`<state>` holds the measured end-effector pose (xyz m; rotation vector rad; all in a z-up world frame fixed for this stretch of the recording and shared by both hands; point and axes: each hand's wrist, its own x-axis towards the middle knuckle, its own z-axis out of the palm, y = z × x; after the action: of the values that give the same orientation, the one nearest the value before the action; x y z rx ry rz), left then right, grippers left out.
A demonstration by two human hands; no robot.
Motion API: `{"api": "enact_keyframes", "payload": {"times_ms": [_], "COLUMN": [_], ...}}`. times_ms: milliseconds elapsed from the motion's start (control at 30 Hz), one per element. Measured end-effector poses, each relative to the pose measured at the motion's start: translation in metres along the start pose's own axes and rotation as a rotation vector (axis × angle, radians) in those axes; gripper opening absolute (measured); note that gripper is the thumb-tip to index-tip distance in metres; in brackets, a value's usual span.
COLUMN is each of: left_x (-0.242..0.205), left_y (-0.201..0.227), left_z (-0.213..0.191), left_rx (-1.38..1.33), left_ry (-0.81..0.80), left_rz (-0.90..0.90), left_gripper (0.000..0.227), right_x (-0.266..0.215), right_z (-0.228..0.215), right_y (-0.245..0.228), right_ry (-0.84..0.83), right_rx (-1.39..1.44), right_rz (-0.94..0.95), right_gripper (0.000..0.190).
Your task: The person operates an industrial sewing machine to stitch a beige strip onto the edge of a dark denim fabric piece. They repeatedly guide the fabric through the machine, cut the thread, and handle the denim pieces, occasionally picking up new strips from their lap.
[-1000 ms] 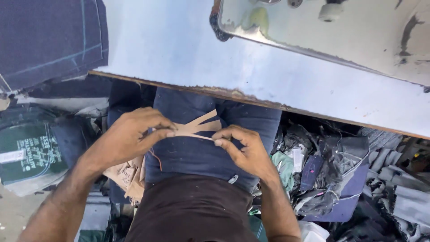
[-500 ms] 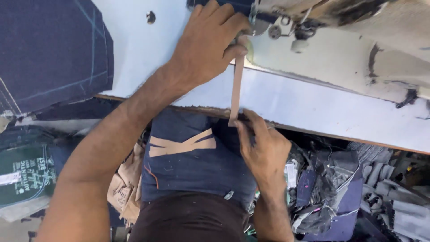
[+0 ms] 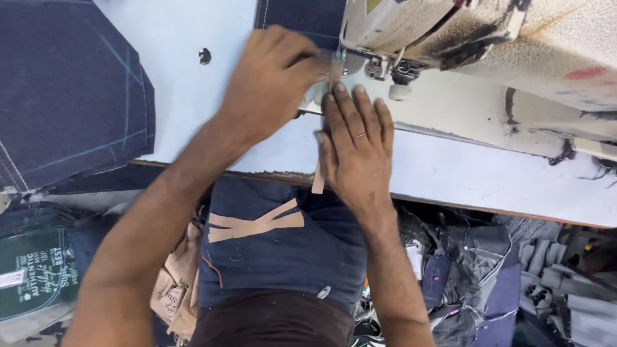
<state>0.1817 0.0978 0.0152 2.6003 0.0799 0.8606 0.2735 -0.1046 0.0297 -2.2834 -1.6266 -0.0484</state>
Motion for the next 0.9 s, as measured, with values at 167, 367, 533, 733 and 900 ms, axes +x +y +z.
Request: {"api": "enact_keyframes", "payload": {"times_ms": [167,367,533,733,900], "left_x": [-0.062,-0.150,-0.115,-0.124,-0.146], "left_y": [-0.024,-0.048,-0.032,-0.056,-0.036], "left_z": [-0.088,-0.172,-0.183,-0.183,-0.190], "left_rx": [0.394,0.863,0.897,0.598,0.950], "left_ry": [0.071,-0.211,-0.024,0.058,0.012], "left_rz": [-0.425,-1.032,-0.850,-1.315,-0.625], "left_gripper": [0.031,0.042,0.032,0.036,0.024], "right_x": [-0.003,0.000,0.002,0.001,0.001], "right_z": [0.007,0.001,0.002,0.000,0.000], "right_y": [0.002,-0.001,-0.002,-0.003,-0.005], "right_ry": [0.006,0.006,0.019,0.025,0.024], "right_rx": [-0.005,0.024,0.018,0.024,0.024], "right_rz": [0.007,0.030,0.030,0.031,0.046], "right_gripper": [0.045,0.044,0.045,0.046,0.045]}}
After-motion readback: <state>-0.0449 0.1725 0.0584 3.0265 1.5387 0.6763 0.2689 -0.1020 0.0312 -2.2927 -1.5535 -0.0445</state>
